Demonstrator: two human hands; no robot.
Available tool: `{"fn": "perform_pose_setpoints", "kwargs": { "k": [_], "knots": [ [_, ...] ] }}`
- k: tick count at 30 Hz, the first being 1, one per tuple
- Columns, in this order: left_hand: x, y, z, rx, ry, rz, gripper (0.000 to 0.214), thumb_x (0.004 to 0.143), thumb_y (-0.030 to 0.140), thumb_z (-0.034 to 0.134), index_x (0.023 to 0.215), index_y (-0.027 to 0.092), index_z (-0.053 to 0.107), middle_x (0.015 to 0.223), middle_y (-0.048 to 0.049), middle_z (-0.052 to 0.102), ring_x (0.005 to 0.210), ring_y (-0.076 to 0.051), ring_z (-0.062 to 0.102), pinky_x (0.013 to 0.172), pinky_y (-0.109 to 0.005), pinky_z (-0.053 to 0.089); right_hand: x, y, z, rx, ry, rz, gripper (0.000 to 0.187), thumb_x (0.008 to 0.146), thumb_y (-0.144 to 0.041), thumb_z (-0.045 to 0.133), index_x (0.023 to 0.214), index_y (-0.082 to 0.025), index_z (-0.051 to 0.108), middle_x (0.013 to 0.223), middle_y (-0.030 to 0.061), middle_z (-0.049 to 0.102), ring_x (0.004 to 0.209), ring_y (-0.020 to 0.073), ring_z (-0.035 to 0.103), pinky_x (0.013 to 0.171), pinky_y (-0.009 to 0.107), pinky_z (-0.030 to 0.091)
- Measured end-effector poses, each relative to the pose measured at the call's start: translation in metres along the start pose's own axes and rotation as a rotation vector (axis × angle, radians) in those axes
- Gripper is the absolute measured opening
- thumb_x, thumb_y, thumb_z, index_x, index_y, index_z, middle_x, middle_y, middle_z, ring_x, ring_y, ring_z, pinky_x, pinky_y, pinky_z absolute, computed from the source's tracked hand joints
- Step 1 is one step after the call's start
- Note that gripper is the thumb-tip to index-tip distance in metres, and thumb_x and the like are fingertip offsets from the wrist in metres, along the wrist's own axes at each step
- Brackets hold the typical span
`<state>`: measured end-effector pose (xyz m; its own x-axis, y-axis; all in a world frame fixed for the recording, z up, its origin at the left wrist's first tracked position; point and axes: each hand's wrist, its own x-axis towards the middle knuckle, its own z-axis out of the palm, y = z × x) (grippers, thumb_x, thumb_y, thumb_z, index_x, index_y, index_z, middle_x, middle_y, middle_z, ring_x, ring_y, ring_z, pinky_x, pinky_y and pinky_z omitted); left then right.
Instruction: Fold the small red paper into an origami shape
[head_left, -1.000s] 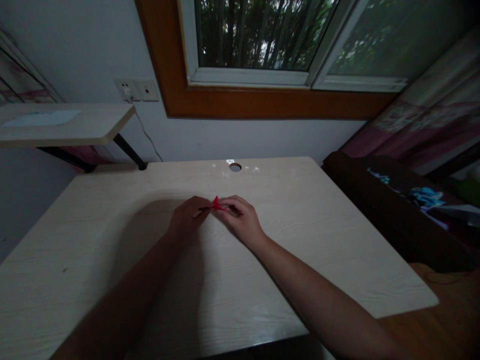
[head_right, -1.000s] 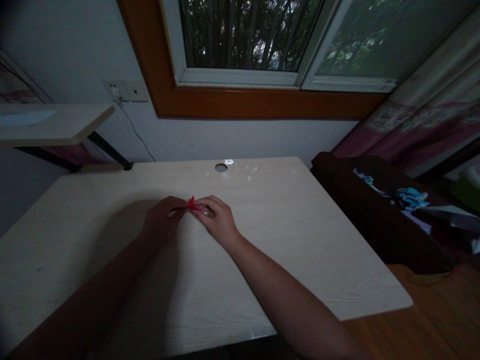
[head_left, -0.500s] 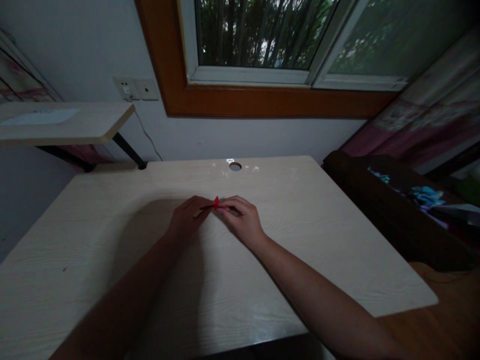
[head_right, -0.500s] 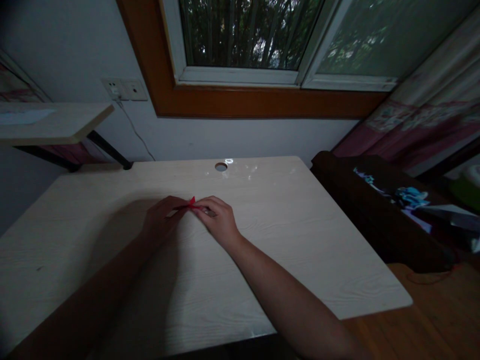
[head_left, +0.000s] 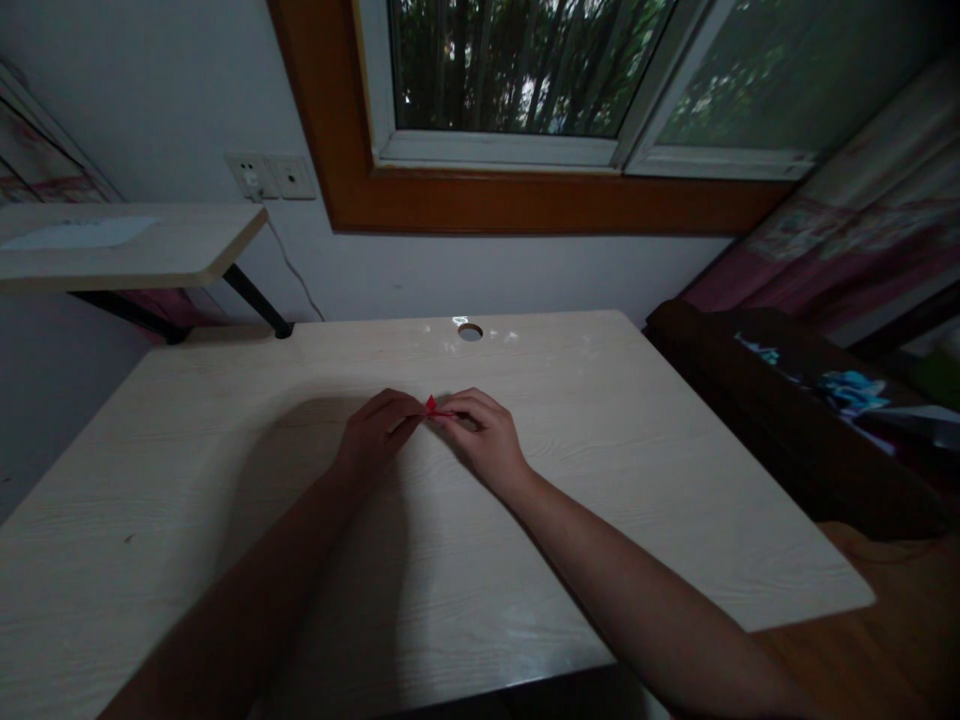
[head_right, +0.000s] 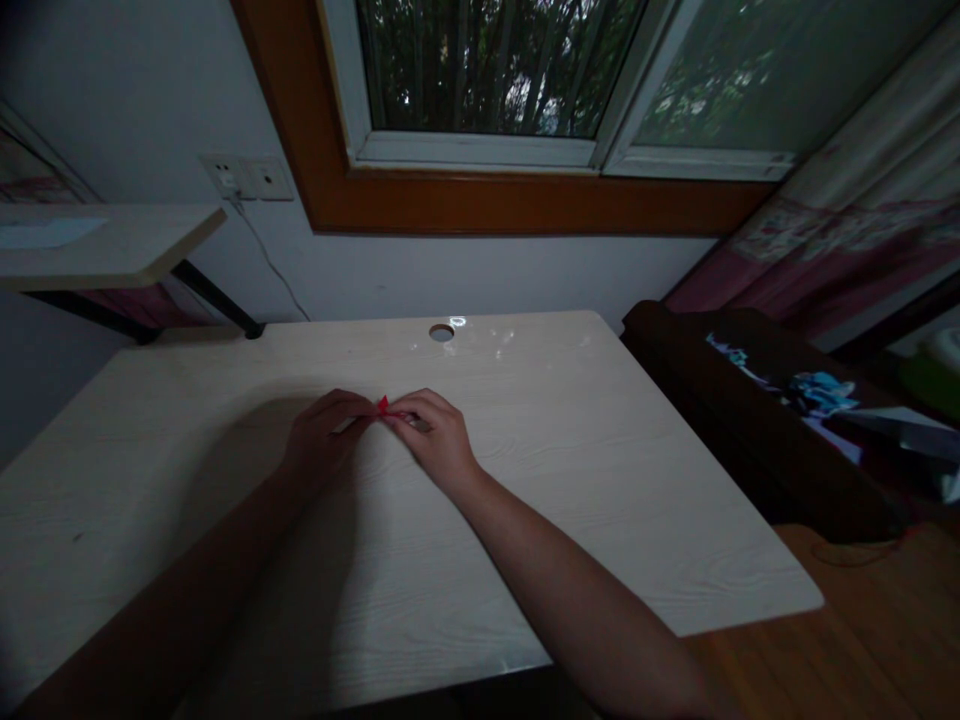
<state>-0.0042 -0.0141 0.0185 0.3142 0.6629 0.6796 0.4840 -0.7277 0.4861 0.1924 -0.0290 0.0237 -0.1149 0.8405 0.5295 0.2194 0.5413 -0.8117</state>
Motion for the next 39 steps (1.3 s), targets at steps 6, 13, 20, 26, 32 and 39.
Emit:
{"fn": "perform_pose_setpoints", "kwargs": {
  "k": [6,13,20,26,32,39],
  "knots": [
    [0.001,-0.002,0.002,0.013,0.025,-0.011,0.008,0.093,0.024,0.064,0.091,0.021,0.072,0.09,-0.0051,0.068,0.083,-0.015,0.066,0.079,-0.027,0.056,0.001,0.0,0.0,-0.006,0.007,-0.001,0.007,0.088,-0.031,0.071,0.092,-0.029,0.077,0.09,0.0051,0.073,0.086,0.0205,0.067,0.08,0.036,0.054],
    [0.001,0.0,0.001,-0.109,-0.035,-0.124,0.007,0.091,0.023,0.065,0.095,0.021,0.071,0.091,-0.0043,0.073,0.083,-0.015,0.068,0.079,-0.026,0.057,0.001,0.001,-0.001,0.003,0.017,0.008,0.007,0.088,-0.032,0.071,0.089,-0.029,0.077,0.09,0.0051,0.072,0.085,0.0207,0.066,0.079,0.036,0.054],
    [0.002,0.004,0.001,-0.213,-0.062,-0.288,0.009,0.088,0.025,0.069,0.095,0.021,0.072,0.091,-0.003,0.074,0.08,-0.014,0.07,0.076,-0.023,0.058,0.001,0.002,0.0,0.017,0.009,0.021,0.007,0.088,-0.031,0.071,0.09,-0.028,0.077,0.09,0.0055,0.072,0.086,0.0206,0.066,0.08,0.036,0.053],
    [0.001,0.003,0.002,-0.238,-0.062,-0.313,0.011,0.087,0.029,0.07,0.095,0.021,0.072,0.095,-0.0043,0.074,0.087,-0.016,0.07,0.082,-0.027,0.059,0.001,0.003,0.001,0.074,-0.005,0.097,0.007,0.086,-0.033,0.073,0.088,-0.026,0.075,0.091,0.0052,0.071,0.087,0.0201,0.066,0.081,0.034,0.052],
    [0.002,0.003,0.003,-0.279,-0.062,-0.322,0.013,0.086,0.033,0.07,0.09,0.021,0.071,0.092,-0.0045,0.073,0.085,-0.017,0.07,0.078,-0.028,0.059,0.001,0.009,0.004,0.15,-0.011,0.18,0.009,0.085,-0.033,0.074,0.085,-0.024,0.074,0.093,0.0052,0.071,0.088,0.0193,0.065,0.082,0.034,0.051],
    [0.002,0.001,0.005,-0.299,-0.073,-0.349,0.008,0.084,0.028,0.071,0.087,0.02,0.07,0.088,-0.0036,0.072,0.081,-0.016,0.069,0.076,-0.028,0.058,0.001,0.012,0.007,0.278,-0.005,0.308,0.017,0.079,-0.037,0.077,0.078,-0.021,0.073,0.093,0.006,0.071,0.085,0.0183,0.065,0.08,0.033,0.051]
  ]
}}
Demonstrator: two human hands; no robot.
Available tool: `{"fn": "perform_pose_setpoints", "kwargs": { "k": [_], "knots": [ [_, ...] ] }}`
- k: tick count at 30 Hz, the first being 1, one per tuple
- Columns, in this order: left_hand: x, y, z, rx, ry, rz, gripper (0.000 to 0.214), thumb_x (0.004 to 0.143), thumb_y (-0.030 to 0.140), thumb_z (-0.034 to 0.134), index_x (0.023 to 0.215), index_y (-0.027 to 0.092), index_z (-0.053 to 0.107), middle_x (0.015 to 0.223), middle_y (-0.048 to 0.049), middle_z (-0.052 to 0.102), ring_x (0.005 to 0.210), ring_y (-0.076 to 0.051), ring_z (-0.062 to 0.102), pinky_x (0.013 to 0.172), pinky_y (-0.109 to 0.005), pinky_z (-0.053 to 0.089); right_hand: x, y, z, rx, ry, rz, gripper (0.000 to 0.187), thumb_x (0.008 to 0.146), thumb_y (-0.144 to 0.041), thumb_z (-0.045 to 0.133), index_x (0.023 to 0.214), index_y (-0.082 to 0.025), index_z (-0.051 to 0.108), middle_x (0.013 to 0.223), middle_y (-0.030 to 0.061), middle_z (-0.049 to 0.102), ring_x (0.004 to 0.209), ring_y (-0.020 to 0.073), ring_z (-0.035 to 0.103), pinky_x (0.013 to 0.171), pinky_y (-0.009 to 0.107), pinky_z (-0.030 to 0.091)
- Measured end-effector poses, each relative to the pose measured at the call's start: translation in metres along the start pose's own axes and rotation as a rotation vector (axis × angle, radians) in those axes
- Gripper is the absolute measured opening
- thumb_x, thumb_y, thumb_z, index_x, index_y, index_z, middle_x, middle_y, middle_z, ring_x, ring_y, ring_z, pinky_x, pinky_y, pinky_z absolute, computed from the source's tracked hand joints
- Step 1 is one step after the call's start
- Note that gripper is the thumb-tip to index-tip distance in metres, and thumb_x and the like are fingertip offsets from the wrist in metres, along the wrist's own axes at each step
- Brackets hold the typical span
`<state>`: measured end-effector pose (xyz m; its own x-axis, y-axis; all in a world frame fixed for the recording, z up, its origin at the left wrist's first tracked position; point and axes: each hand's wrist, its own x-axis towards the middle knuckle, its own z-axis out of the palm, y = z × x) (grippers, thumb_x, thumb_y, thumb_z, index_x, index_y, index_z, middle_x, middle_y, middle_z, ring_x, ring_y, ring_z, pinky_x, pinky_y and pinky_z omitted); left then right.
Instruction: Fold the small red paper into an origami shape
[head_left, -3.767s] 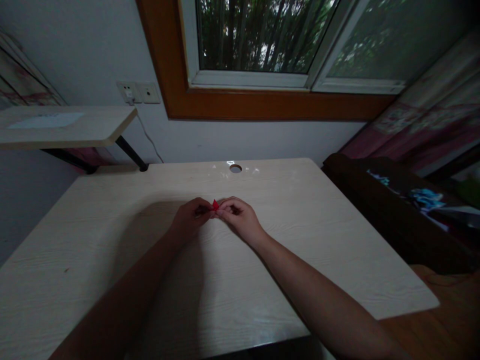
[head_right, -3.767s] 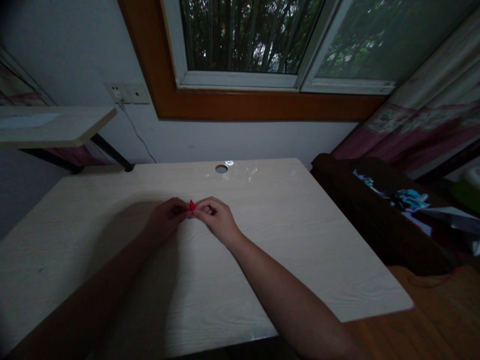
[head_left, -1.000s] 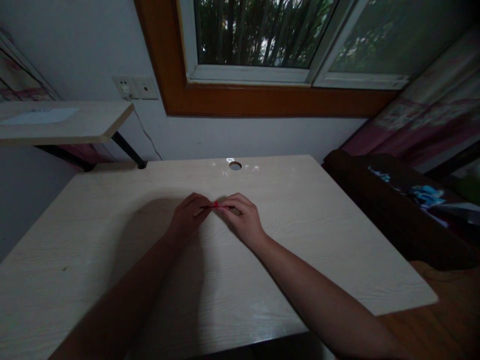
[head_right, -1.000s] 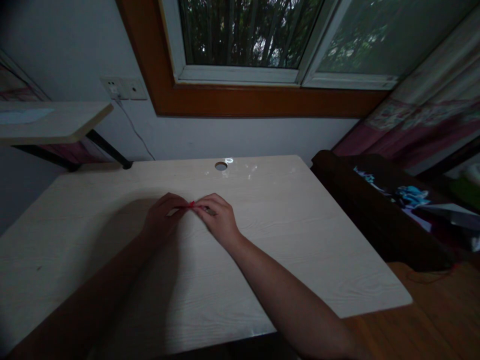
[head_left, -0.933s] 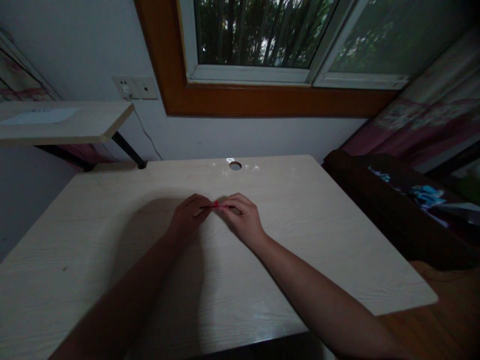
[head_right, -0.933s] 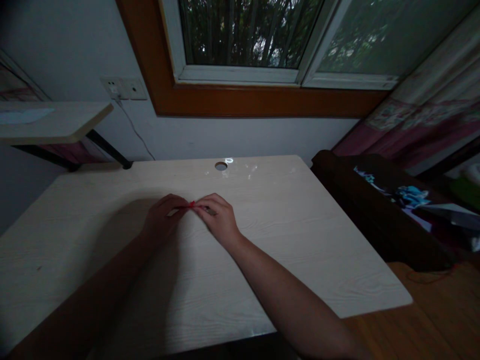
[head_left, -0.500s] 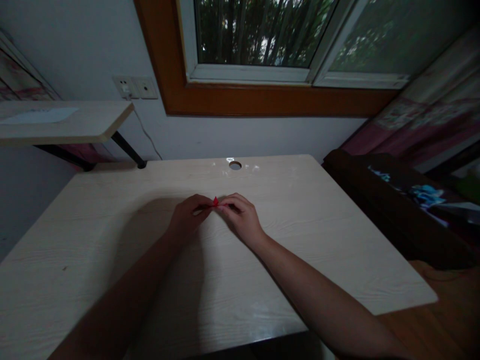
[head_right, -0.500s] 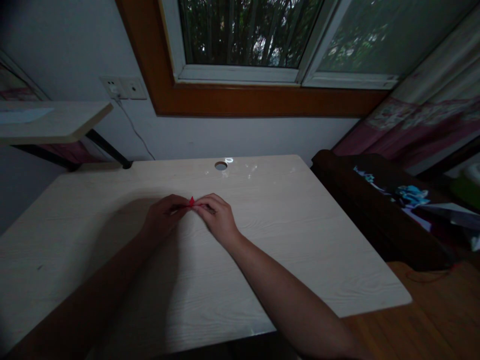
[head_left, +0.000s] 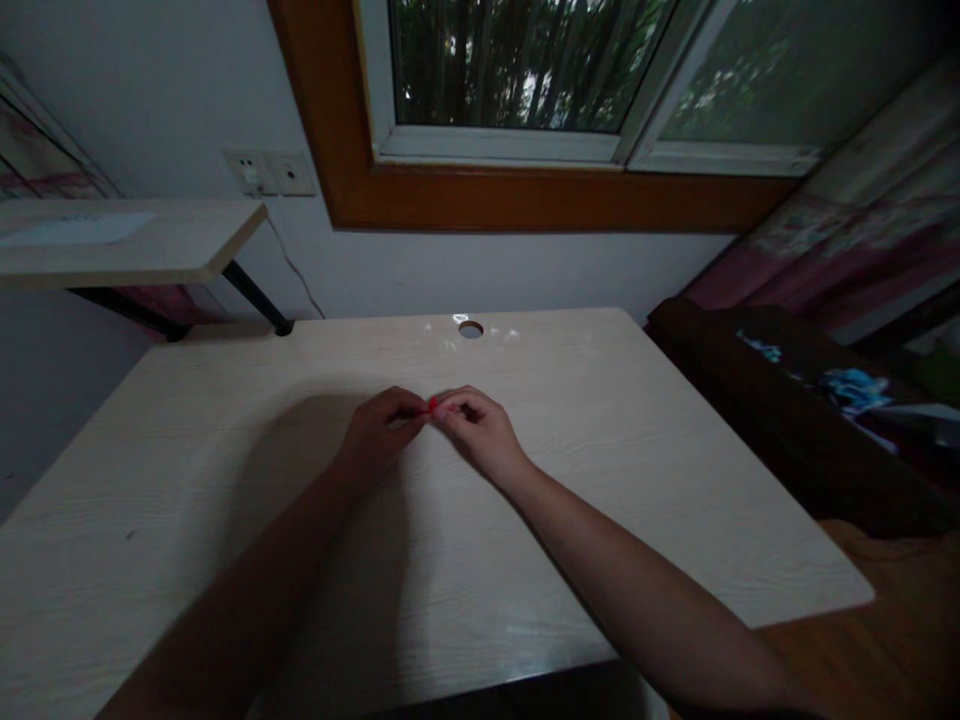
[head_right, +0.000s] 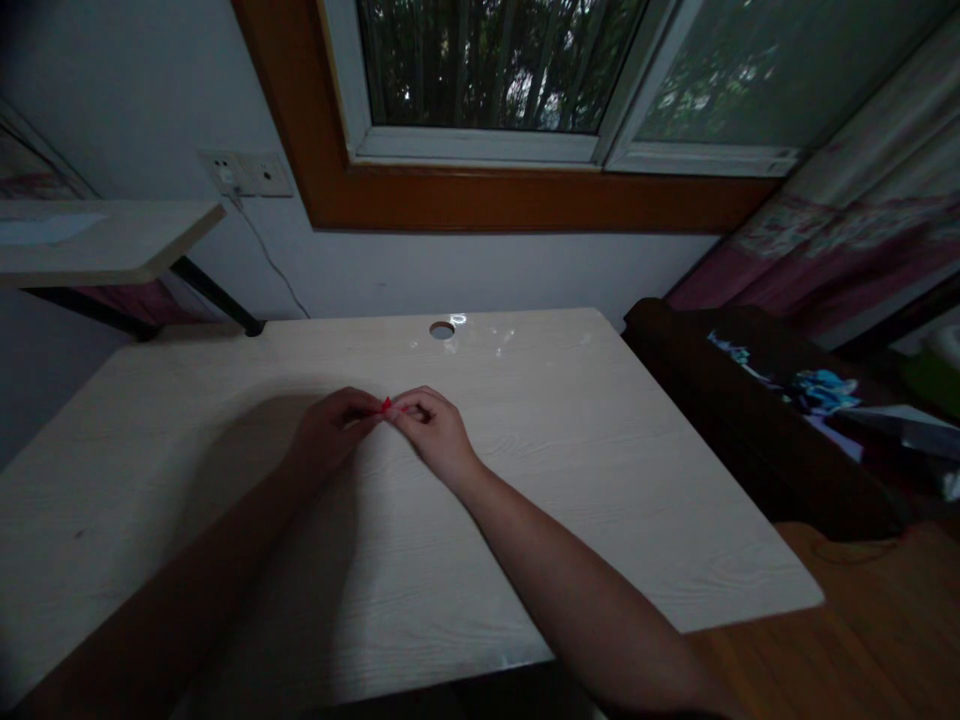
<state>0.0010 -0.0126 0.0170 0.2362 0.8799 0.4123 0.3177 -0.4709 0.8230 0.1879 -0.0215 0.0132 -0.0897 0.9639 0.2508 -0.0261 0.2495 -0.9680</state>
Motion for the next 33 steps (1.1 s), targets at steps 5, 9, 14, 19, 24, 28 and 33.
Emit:
{"fn": "perform_pose_setpoints", "kwargs": {
  "k": [5,9,14,19,24,28,33],
  "knots": [
    [-0.0007,-0.0071,0.0028,-0.091,-0.004,0.005,0.009,0.083,0.027,0.072,0.083,0.019,0.068,0.091,-0.0053,0.07,0.084,-0.017,0.069,0.078,-0.03,0.057,-0.0008,0.0027,0.0014,0.066,-0.001,0.087,0.02,0.077,-0.038,0.078,0.079,-0.02,0.071,0.091,0.0056,0.073,0.08,0.0171,0.065,0.077,0.032,0.051],
    [0.0005,-0.0079,0.0026,-0.079,-0.005,0.014,0.009,0.083,0.026,0.073,0.082,0.019,0.067,0.093,-0.0053,0.069,0.085,-0.017,0.068,0.077,-0.029,0.056,-0.0002,0.0029,0.0021,0.085,0.003,0.157,0.022,0.075,-0.038,0.079,0.08,-0.019,0.071,0.081,0.0034,0.072,0.072,0.015,0.062,0.072,0.029,0.049],
    [0.0026,-0.0049,0.0012,-0.041,-0.01,-0.01,0.009,0.083,0.028,0.072,0.084,0.02,0.068,0.094,-0.0052,0.069,0.087,-0.017,0.067,0.078,-0.029,0.055,0.0008,0.0043,0.0014,0.094,0.008,0.198,0.025,0.074,-0.041,0.079,0.082,-0.018,0.072,0.077,0.0022,0.071,0.068,0.0142,0.06,0.069,0.029,0.047],
    [0.0025,-0.0025,0.0013,-0.066,-0.027,-0.088,0.011,0.082,0.029,0.072,0.087,0.019,0.067,0.087,-0.0035,0.069,0.078,-0.016,0.066,0.076,-0.029,0.055,0.0007,0.0044,0.0012,0.121,-0.006,0.205,0.027,0.073,-0.043,0.08,0.082,-0.019,0.073,0.079,0.0033,0.072,0.072,0.016,0.063,0.073,0.031,0.05],
    [0.0019,-0.004,0.0026,-0.137,-0.037,-0.157,0.017,0.08,0.033,0.074,0.085,0.019,0.066,0.084,-0.0027,0.07,0.078,-0.017,0.066,0.076,-0.029,0.054,0.0001,0.0051,0.0016,0.13,-0.015,0.196,0.028,0.074,-0.044,0.08,0.084,-0.019,0.072,0.08,0.0041,0.073,0.074,0.0173,0.066,0.076,0.033,0.052],
    [0.0008,-0.0063,0.0033,-0.17,-0.027,-0.2,0.021,0.078,0.035,0.075,0.087,0.019,0.065,0.084,-0.0024,0.07,0.079,-0.017,0.067,0.075,-0.03,0.054,-0.0003,0.0075,0.0019,0.12,-0.019,0.179,0.029,0.076,-0.046,0.079,0.086,-0.02,0.072,0.08,0.0039,0.072,0.075,0.0173,0.067,0.077,0.034,0.054],
    [0.0001,-0.0083,0.0034,-0.15,-0.02,-0.234,0.022,0.078,0.036,0.076,0.088,0.02,0.065,0.085,-0.0027,0.071,0.08,-0.018,0.068,0.076,-0.031,0.054,0.0002,0.0064,0.0025,0.146,-0.011,0.182,0.031,0.074,-0.045,0.08,0.092,-0.02,0.073,0.082,0.0037,0.073,0.078,0.0173,0.069,0.081,0.035,0.055]
  ]
}}
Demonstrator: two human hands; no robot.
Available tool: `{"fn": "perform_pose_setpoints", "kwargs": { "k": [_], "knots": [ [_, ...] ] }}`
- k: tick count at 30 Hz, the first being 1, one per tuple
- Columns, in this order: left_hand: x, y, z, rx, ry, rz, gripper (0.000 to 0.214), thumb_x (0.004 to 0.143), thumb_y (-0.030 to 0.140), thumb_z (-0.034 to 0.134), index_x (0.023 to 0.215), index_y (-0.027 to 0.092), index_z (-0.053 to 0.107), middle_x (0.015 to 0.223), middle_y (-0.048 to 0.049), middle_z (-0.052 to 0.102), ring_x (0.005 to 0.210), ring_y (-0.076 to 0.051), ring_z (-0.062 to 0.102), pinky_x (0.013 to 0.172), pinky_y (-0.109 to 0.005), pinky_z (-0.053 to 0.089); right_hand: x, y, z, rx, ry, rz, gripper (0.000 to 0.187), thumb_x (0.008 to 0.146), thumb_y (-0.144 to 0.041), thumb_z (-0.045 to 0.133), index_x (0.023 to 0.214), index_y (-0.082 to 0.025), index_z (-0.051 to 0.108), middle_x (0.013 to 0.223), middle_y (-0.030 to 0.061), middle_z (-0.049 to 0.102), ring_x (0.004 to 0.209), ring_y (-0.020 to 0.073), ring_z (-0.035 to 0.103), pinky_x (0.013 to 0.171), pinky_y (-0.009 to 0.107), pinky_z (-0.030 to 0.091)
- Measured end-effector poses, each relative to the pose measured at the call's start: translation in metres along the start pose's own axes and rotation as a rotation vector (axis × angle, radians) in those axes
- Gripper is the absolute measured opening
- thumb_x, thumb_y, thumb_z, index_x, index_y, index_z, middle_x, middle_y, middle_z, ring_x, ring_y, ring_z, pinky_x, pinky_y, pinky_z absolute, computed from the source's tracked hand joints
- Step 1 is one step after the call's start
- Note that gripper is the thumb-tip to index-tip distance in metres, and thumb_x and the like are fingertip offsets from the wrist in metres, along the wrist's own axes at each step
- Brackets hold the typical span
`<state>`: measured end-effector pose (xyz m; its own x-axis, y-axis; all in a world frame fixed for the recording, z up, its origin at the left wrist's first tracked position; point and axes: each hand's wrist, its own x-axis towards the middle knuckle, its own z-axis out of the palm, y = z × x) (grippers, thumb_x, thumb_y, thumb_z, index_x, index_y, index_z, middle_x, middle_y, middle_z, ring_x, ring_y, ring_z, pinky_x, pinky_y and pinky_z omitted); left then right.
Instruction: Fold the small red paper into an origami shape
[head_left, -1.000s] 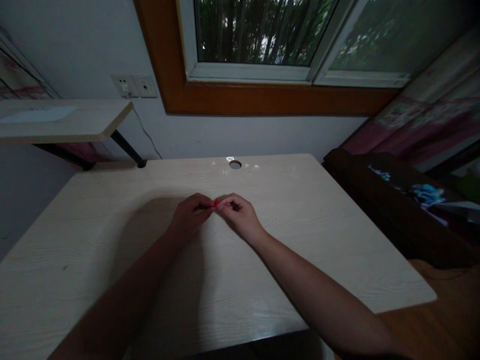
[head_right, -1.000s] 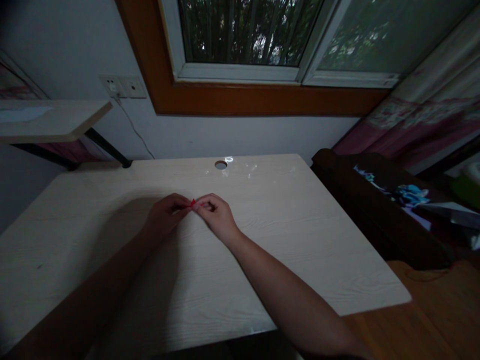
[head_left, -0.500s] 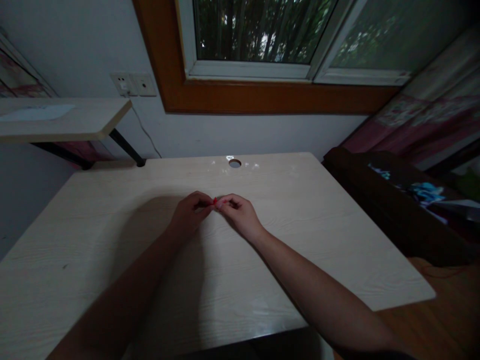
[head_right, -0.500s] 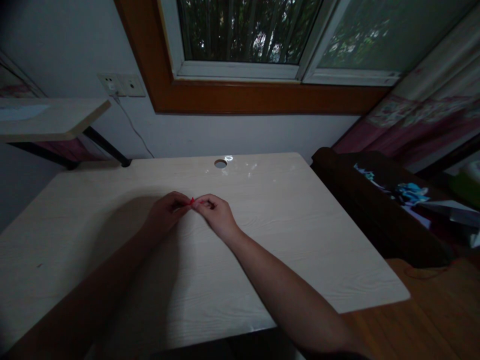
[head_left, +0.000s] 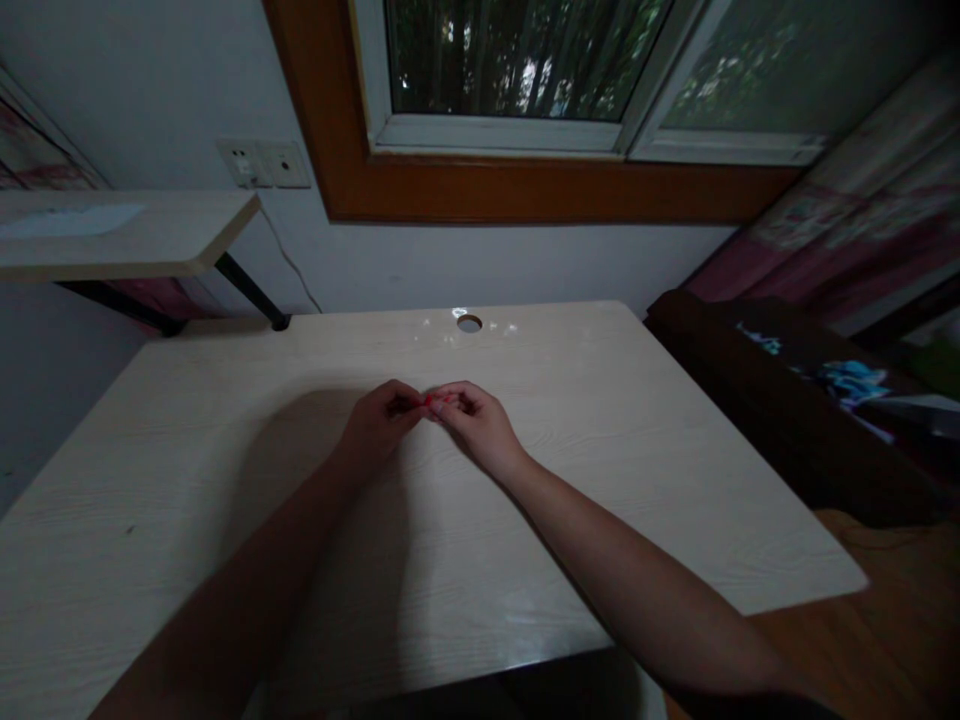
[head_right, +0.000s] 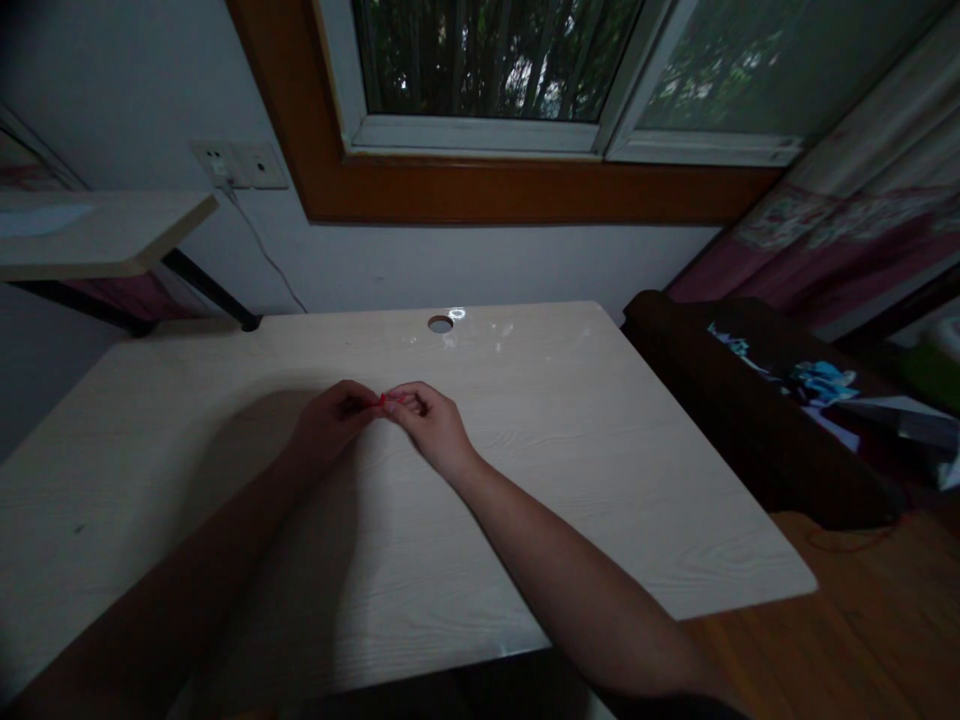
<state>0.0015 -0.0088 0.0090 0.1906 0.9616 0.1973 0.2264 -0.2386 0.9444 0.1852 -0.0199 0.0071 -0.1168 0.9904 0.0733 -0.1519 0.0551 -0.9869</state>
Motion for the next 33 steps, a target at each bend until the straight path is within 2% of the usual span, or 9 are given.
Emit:
{"fn": "perform_pose_setpoints", "kwargs": {
  "k": [7,11,16,26,33],
  "knots": [
    [0.002,-0.008,0.0,-0.012,0.009,-0.037,0.027,0.076,0.039,0.078,0.088,0.02,0.064,0.083,-0.0021,0.071,0.077,-0.018,0.068,0.075,-0.032,0.054,0.001,0.0,0.001,0.061,-0.021,0.045,0.028,0.074,-0.041,0.08,0.09,-0.019,0.075,0.081,0.0052,0.075,0.076,0.0175,0.069,0.078,0.033,0.055],
    [0.003,-0.009,0.0,0.0,0.045,-0.022,0.029,0.073,0.038,0.08,0.087,0.02,0.062,0.081,-0.0008,0.069,0.074,-0.016,0.065,0.071,-0.03,0.053,0.002,-0.002,0.0,0.017,-0.037,0.053,0.026,0.076,-0.042,0.078,0.088,-0.019,0.075,0.078,0.0048,0.074,0.074,0.0167,0.067,0.075,0.031,0.052],
    [0.006,-0.002,0.0,-0.145,0.063,-0.044,0.037,0.066,0.03,0.085,0.089,0.02,0.057,0.079,0.0009,0.067,0.072,-0.015,0.066,0.068,-0.028,0.053,0.004,-0.003,-0.003,-0.056,-0.083,0.063,0.03,0.075,-0.045,0.076,0.089,-0.019,0.074,0.077,0.0037,0.073,0.072,0.0158,0.065,0.073,0.03,0.05],
    [0.005,0.001,0.001,-0.311,-0.005,-0.095,0.041,0.067,0.021,0.082,0.093,0.02,0.05,0.069,0.0044,0.067,0.06,-0.012,0.066,0.062,-0.026,0.053,0.005,0.003,-0.004,-0.018,-0.125,0.058,0.021,0.077,-0.039,0.074,0.081,-0.018,0.071,0.074,0.0021,0.07,0.067,0.0134,0.06,0.068,0.028,0.047],
    [0.004,0.006,0.002,-0.335,0.001,-0.127,0.042,0.065,0.019,0.082,0.09,0.02,0.049,0.067,0.0062,0.064,0.057,-0.012,0.066,0.058,-0.024,0.052,0.005,0.003,-0.004,0.016,-0.137,0.095,0.023,0.073,-0.04,0.076,0.079,-0.019,0.071,0.073,0.0021,0.07,0.067,0.0139,0.061,0.067,0.029,0.048]
  ]
}}
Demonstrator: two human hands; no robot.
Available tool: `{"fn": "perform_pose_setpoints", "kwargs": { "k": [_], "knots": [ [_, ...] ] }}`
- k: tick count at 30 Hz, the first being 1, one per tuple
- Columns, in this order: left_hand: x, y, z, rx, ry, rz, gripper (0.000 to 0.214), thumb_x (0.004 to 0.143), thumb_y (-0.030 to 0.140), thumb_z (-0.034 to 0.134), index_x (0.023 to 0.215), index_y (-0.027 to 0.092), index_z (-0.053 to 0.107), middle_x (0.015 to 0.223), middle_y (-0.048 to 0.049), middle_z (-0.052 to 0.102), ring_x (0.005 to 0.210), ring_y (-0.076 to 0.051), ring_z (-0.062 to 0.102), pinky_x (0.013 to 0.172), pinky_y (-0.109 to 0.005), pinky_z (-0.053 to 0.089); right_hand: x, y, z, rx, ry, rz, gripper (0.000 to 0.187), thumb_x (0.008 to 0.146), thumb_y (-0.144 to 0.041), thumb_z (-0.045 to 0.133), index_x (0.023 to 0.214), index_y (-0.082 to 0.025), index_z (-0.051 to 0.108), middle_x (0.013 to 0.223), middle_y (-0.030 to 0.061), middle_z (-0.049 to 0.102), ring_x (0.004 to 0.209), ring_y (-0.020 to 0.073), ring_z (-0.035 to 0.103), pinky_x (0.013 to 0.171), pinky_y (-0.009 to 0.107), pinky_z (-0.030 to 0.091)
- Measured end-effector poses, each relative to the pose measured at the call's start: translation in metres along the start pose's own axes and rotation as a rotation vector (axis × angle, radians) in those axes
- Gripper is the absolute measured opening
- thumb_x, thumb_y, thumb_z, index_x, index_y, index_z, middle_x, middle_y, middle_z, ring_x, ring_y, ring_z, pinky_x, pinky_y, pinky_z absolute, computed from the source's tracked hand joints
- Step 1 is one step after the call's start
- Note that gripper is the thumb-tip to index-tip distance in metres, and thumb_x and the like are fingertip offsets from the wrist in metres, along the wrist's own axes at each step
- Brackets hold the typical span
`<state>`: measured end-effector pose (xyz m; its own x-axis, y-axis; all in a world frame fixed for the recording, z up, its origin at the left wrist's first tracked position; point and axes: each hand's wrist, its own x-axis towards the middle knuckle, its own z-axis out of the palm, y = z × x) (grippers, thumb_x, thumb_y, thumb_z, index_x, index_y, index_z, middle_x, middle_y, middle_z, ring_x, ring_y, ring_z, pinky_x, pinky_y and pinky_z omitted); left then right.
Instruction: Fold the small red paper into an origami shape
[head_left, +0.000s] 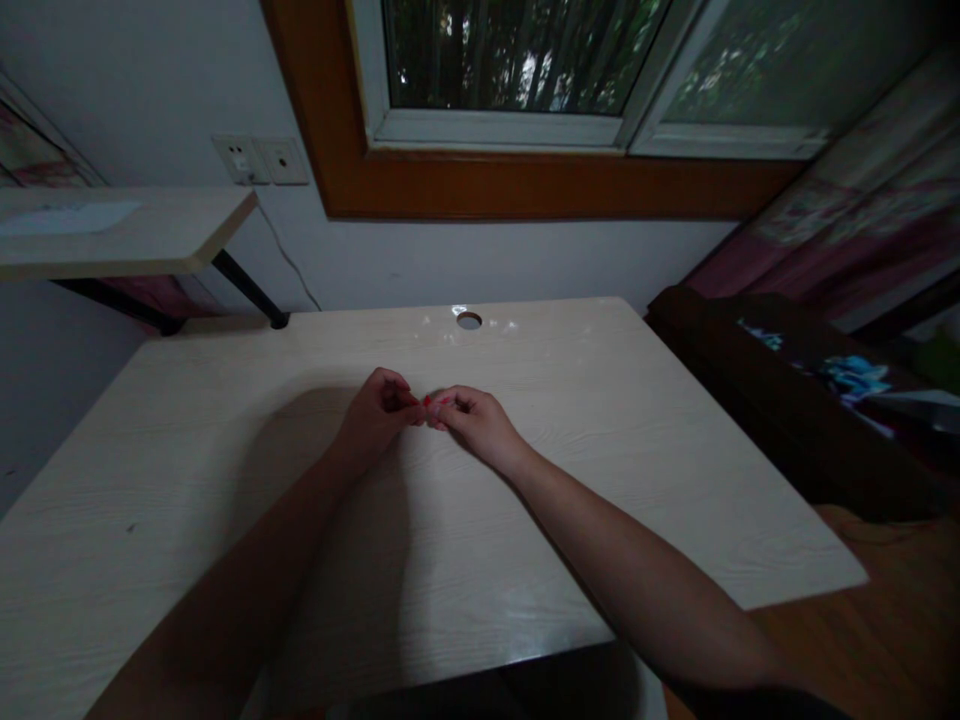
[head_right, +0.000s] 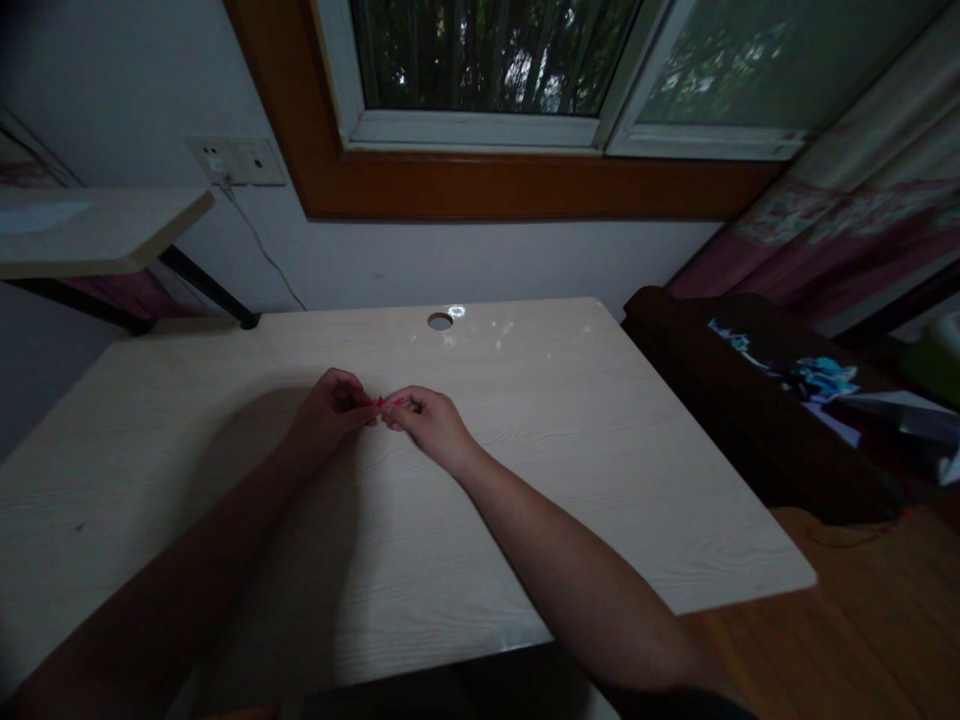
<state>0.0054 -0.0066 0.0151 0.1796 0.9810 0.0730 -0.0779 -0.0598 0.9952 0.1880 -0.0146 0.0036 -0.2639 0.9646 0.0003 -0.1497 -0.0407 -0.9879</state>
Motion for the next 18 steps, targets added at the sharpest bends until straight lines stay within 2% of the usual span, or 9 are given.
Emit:
{"fn": "perform_pose_setpoints", "kwargs": {
  "k": [11,18],
  "knots": [
    [0.0027,-0.003,-0.0066,-0.022,0.042,0.006,0.041,0.066,0.019,0.082,0.089,0.02,0.048,0.068,0.0067,0.064,0.055,-0.011,0.065,0.056,-0.023,0.052,-0.0002,-0.0069,-0.0003,0.028,0.009,0.018,0.03,0.071,-0.047,0.08,0.079,-0.018,0.073,0.078,0.0045,0.074,0.07,0.0147,0.065,0.071,0.03,0.052],
    [0.0013,0.0026,-0.0046,-0.048,0.03,-0.013,0.044,0.064,0.018,0.083,0.087,0.02,0.046,0.068,0.007,0.063,0.054,-0.011,0.065,0.055,-0.023,0.053,0.0003,-0.0057,-0.0004,0.019,0.003,0.014,0.022,0.072,-0.04,0.079,0.076,-0.018,0.073,0.076,0.0037,0.073,0.068,0.0134,0.064,0.069,0.028,0.051]
  ]
}}
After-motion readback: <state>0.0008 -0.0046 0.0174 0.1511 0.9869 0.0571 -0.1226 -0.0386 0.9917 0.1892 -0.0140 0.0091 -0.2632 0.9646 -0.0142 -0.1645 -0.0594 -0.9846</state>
